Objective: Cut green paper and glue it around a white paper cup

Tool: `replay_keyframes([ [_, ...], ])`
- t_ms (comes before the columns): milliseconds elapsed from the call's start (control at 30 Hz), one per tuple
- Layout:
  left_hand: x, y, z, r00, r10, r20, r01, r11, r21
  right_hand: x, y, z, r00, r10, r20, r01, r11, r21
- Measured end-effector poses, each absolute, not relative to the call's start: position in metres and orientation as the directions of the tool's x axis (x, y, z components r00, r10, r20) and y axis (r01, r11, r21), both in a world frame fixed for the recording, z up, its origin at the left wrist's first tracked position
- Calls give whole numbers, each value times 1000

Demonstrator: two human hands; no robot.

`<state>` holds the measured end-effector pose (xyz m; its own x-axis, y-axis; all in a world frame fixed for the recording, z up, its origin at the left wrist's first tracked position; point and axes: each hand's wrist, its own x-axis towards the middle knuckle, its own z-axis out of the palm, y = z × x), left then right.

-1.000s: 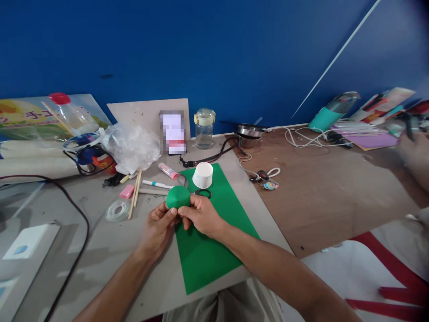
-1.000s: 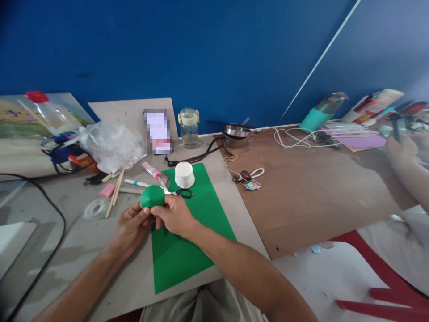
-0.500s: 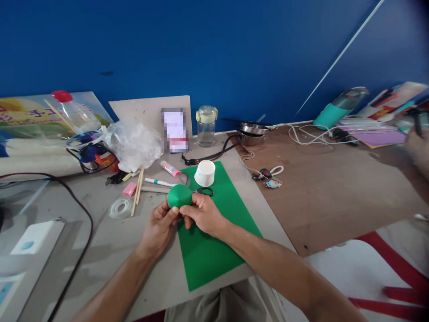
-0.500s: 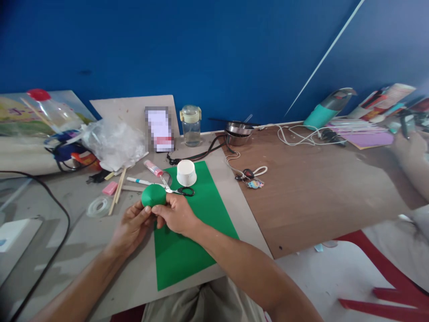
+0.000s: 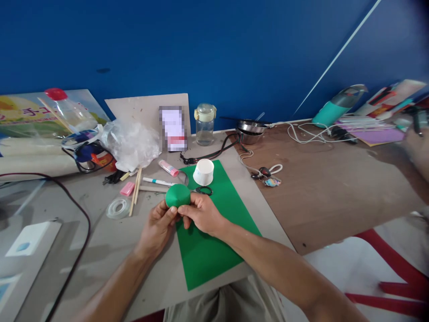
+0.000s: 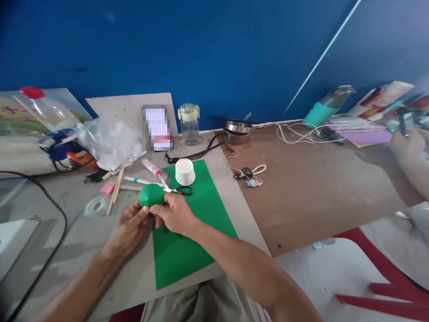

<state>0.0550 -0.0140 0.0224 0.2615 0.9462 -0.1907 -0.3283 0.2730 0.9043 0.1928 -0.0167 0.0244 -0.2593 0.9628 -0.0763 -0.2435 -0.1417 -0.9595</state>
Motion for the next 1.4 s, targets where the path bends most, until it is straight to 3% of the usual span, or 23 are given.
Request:
replay_keyframes([
  [1400,59,-11,21,232,949,-213,-426,296,855,194,-11,28,-201,968,-148,-279,-201,-939],
])
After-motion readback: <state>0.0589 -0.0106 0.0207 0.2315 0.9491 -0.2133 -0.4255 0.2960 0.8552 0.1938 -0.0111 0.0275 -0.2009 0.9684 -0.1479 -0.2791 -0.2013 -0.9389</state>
